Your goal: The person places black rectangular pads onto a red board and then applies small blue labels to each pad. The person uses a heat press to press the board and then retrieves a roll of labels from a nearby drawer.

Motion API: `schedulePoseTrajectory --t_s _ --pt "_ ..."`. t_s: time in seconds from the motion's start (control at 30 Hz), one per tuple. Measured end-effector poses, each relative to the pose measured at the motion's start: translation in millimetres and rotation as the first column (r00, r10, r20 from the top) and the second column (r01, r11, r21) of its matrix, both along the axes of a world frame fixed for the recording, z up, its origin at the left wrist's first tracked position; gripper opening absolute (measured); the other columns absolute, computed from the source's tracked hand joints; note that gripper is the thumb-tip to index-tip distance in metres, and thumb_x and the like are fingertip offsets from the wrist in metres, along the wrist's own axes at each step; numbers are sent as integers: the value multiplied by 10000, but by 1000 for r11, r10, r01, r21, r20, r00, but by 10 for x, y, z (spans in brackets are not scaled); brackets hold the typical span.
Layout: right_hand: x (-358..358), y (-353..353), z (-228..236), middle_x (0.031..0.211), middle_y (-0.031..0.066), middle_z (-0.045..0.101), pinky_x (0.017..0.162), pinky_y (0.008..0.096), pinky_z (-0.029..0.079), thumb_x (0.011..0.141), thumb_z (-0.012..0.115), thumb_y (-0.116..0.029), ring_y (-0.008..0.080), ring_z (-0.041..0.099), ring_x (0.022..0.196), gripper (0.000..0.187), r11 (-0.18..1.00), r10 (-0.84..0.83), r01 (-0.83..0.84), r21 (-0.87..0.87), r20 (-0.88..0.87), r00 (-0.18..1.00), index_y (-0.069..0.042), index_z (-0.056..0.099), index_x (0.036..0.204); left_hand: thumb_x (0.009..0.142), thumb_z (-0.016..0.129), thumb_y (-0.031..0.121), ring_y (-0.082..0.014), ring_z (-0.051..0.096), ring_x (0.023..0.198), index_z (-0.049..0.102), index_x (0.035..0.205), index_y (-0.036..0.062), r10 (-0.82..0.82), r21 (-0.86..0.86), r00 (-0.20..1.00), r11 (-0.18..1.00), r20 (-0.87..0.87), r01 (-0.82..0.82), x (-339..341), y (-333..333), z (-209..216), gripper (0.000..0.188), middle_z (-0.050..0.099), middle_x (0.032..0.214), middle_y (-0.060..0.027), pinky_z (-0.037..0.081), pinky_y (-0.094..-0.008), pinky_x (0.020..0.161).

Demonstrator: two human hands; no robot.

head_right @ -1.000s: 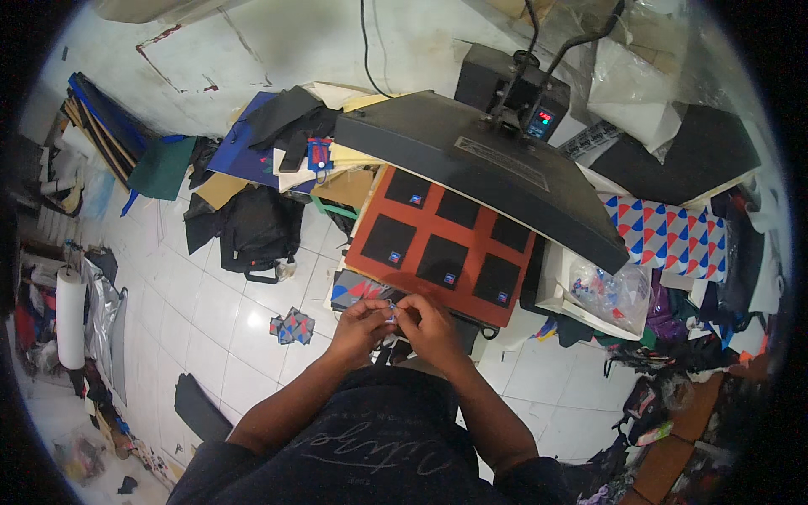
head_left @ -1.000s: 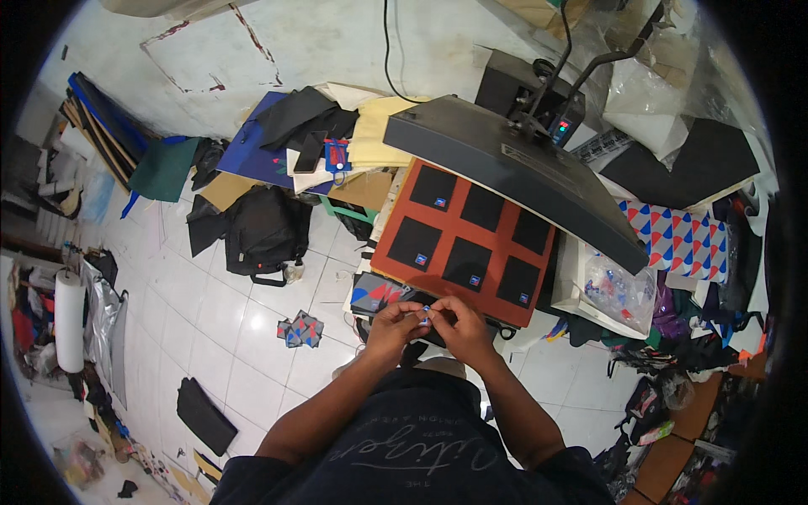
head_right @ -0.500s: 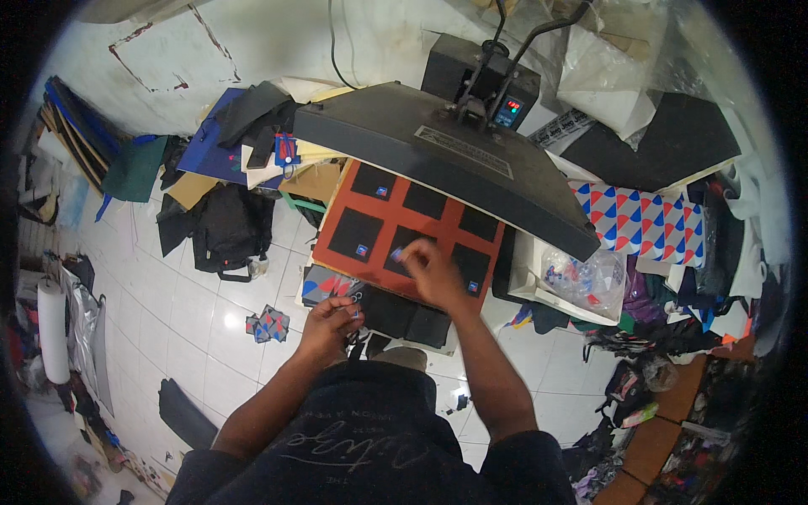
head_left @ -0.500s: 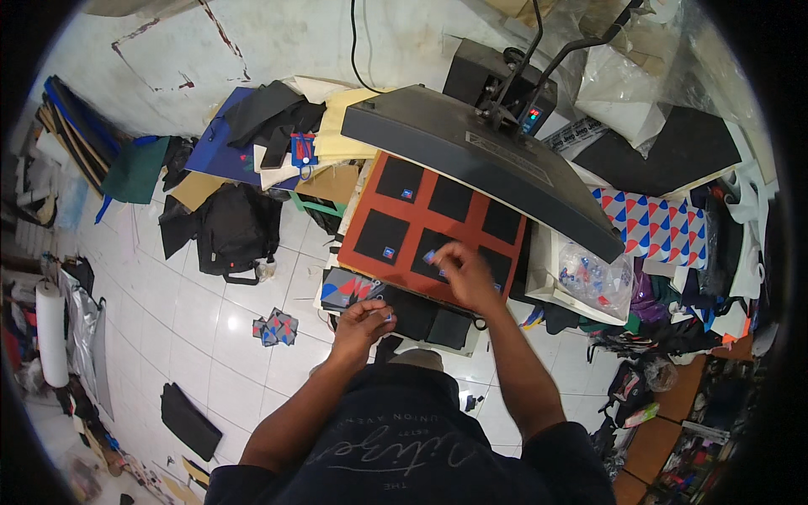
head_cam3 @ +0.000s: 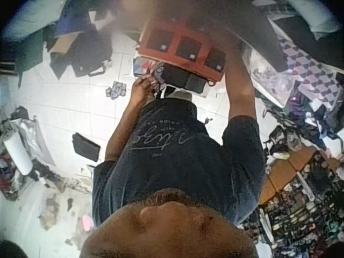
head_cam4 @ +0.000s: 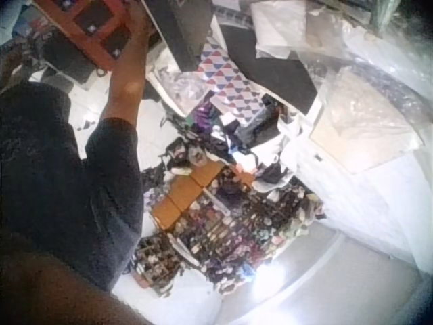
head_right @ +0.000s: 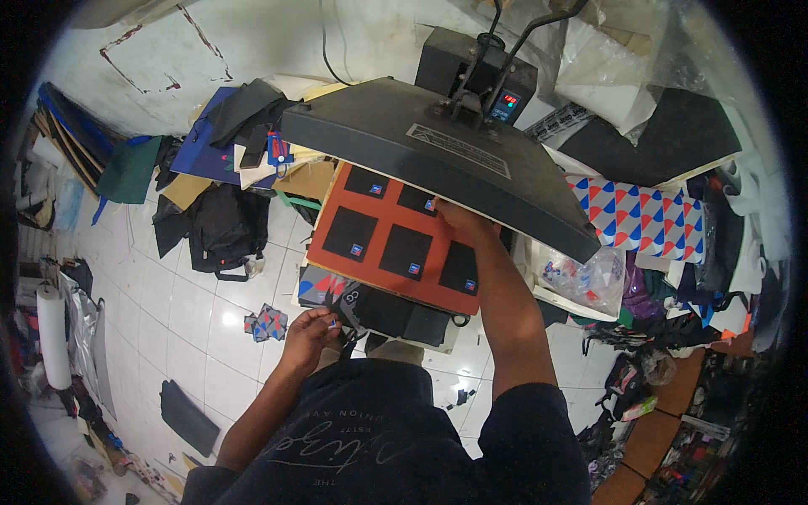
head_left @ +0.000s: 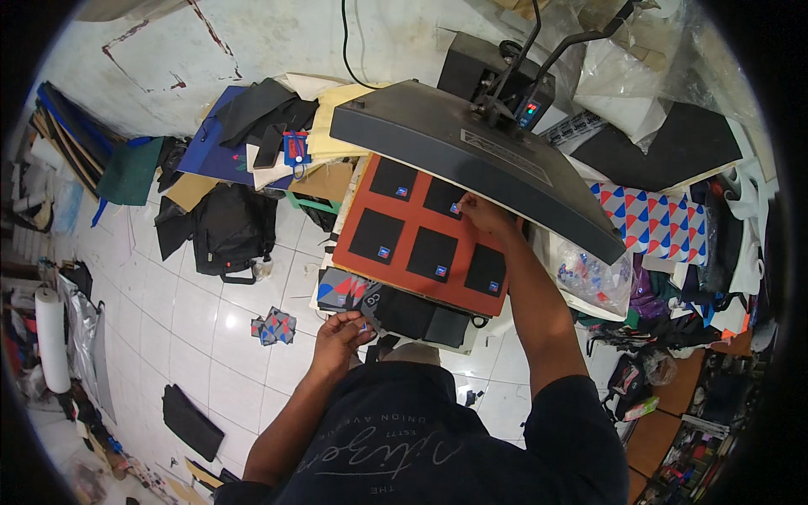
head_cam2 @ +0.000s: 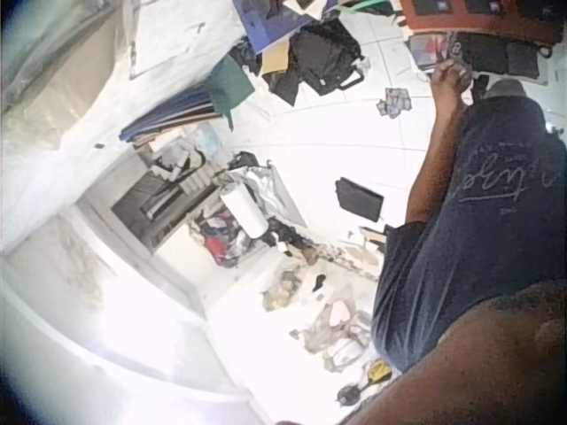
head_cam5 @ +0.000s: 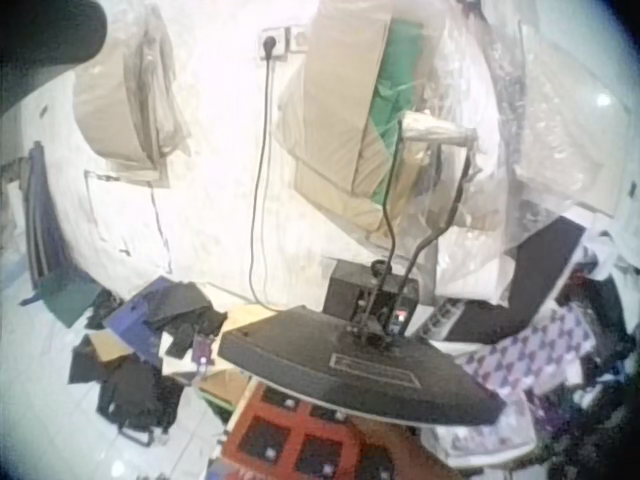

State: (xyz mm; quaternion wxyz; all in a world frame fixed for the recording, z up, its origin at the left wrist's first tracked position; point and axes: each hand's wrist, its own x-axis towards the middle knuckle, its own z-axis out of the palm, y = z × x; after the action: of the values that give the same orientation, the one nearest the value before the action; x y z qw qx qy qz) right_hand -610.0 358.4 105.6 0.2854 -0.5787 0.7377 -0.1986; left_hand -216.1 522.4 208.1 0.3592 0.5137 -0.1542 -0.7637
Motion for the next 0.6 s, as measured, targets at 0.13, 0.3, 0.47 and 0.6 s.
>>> schedulePoseTrajectory --t_s 0.13,0.3,0.47,0.6 --pt "110 16 57 748 41 615 706 307 458 868 629 -231 141 579 729 188 1000 12 -12 0 -31 999 -44 615 859 874 597 40 -195 625 898 539 1057 19 -4 5 1000 1000 11 4 17 -15 1 193 616 989 -89 521 -299 789" --pt "222 106 200 764 70 640 700 332 476 862 628 -223 181 619 738 181 987 25 -44 -154 -126 992 -43 619 869 876 599 44 -196 625 897 534 1063 17 -20 17 1000 1000 14 19 8 -31 -7 199 611 983 -86 523 -297 793" --pt "184 104 97 766 75 642 709 343 481 859 632 -239 197 629 744 198 983 -18 -15 -181 -183 983 -42 622 865 877 595 36 -199 625 898 532 1058 17 -44 26 999 999 6 44 -19 -54 -59 192 610 986 -89 526 -294 790" --pt "291 105 218 772 84 648 713 355 489 861 622 -229 211 638 754 188 985 -9 -28 -167 -218 976 -41 622 859 880 586 28 -207 623 902 530 1052 15 -49 29 998 998 27 48 -15 -64 -19 182 610 985 -94 527 -297 790"
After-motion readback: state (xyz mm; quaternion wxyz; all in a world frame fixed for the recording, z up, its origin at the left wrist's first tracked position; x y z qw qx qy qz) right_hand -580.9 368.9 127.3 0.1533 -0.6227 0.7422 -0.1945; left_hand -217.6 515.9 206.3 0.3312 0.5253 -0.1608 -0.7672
